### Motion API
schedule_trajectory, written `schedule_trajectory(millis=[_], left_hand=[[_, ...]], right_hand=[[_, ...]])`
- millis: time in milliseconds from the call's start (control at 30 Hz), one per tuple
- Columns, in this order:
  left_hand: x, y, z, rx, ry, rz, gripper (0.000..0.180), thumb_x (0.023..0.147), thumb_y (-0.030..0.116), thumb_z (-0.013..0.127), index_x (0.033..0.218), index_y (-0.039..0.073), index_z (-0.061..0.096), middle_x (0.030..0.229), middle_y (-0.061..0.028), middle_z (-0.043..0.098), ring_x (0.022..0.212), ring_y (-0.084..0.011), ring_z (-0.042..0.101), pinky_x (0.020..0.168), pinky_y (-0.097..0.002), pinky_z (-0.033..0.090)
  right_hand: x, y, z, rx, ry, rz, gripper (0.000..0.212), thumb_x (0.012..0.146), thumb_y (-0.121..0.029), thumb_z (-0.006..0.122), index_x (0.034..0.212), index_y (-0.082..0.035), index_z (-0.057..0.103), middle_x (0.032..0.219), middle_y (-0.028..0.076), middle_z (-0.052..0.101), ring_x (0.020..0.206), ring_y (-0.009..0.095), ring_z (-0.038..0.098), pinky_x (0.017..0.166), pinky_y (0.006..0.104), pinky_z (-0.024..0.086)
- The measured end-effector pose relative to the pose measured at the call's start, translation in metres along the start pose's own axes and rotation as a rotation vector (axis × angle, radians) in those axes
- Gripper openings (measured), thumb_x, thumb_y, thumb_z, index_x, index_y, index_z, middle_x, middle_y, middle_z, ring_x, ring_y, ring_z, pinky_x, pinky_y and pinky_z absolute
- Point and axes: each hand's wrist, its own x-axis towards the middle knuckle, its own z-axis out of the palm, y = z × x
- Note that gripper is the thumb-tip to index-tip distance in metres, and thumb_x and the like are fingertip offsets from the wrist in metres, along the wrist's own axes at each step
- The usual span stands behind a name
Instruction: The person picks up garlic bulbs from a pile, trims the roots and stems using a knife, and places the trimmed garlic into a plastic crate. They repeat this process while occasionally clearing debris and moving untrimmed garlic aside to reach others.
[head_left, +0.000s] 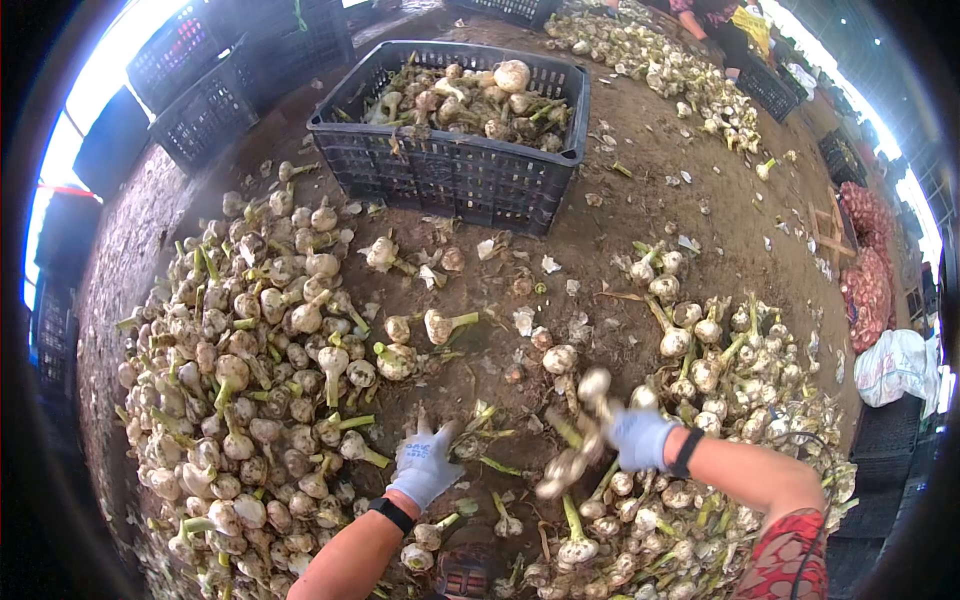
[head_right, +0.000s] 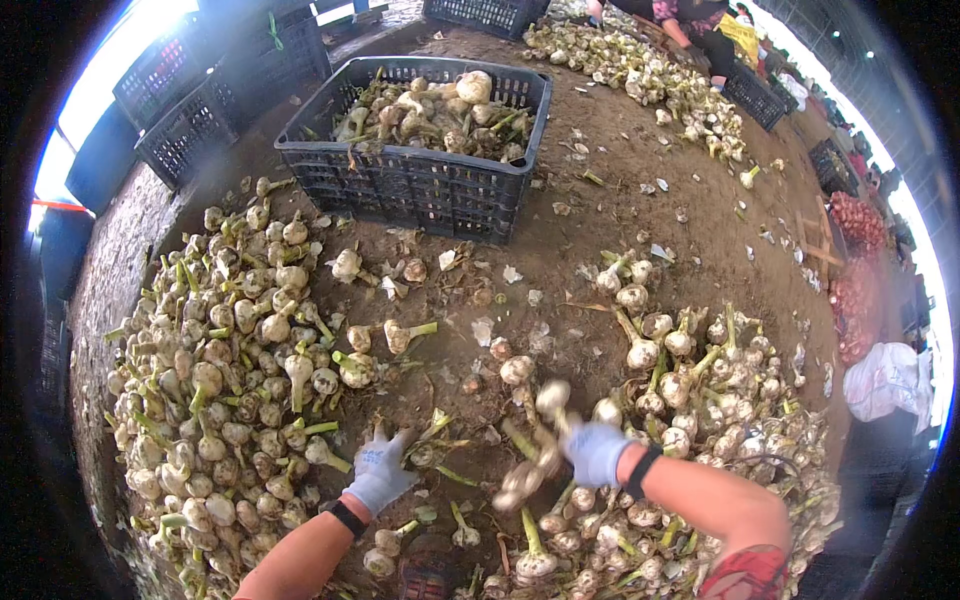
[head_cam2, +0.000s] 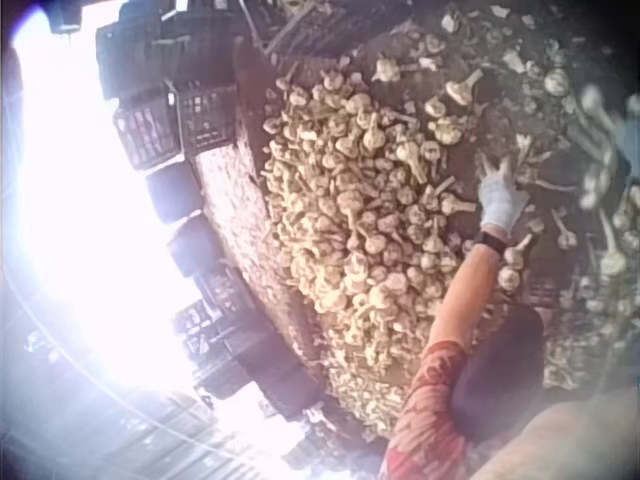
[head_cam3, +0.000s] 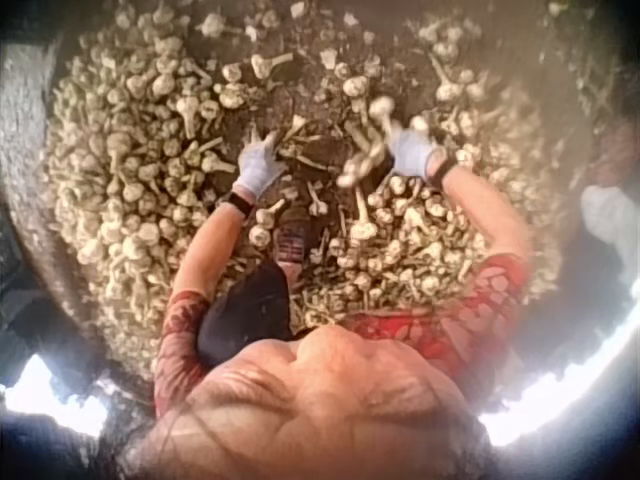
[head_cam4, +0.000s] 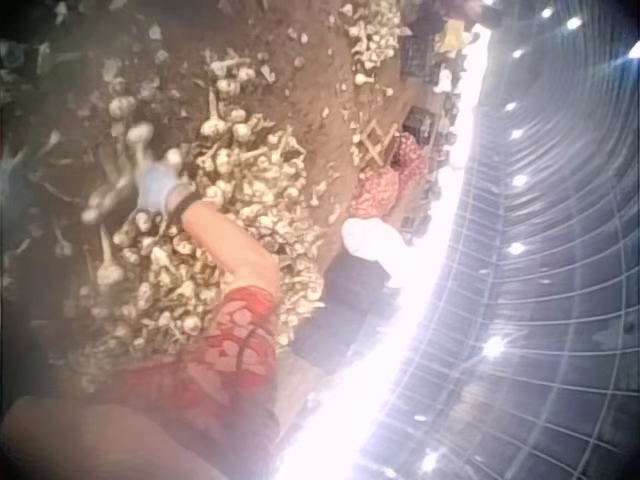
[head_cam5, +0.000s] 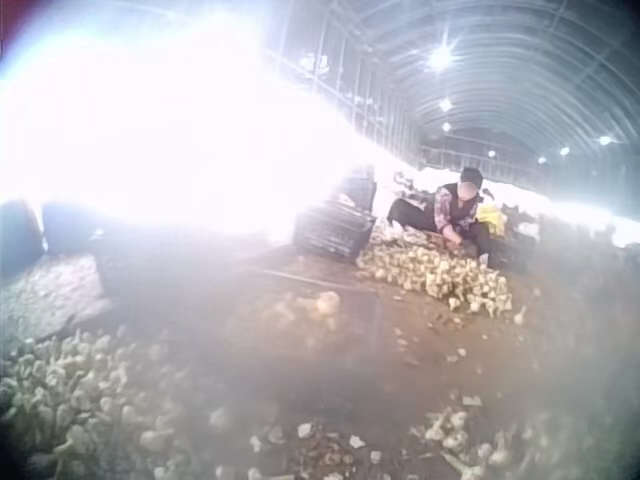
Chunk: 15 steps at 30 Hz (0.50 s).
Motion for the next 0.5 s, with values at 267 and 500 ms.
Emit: schedule_trajectory(millis=[267,500], left_hand=[[-0.004,0.002,-0.003,-0.019,-0.068,-0.045,0.073,0.068,0.034,0.08,0.134,0.024,0.05,0.14,-0.0313,0.039,0.117,-0.0497,0.051,0.092,-0.0509,0.048],[0.003,0.003,0.004,0.011,-0.074,0.007,0.07,0.07,0.033,0.078,0.133,0.023,0.051,0.141,-0.0332,0.038,0.112,-0.0501,0.055,0.087,-0.0499,0.052]], right_hand=[[0.0,-0.013,-0.19,0.165,1.034,-0.157,0.052,0.078,-0.021,0.062,0.129,-0.011,0.058,0.14,0.017,0.05,0.117,0.03,0.058,0.102,0.0432,0.044],[0.07,0.005,-0.305,0.012,0.985,0.346,0.057,0.079,-0.02,0.064,0.135,-0.016,0.049,0.134,0.015,0.055,0.124,0.029,0.053,0.108,0.0448,0.033]])
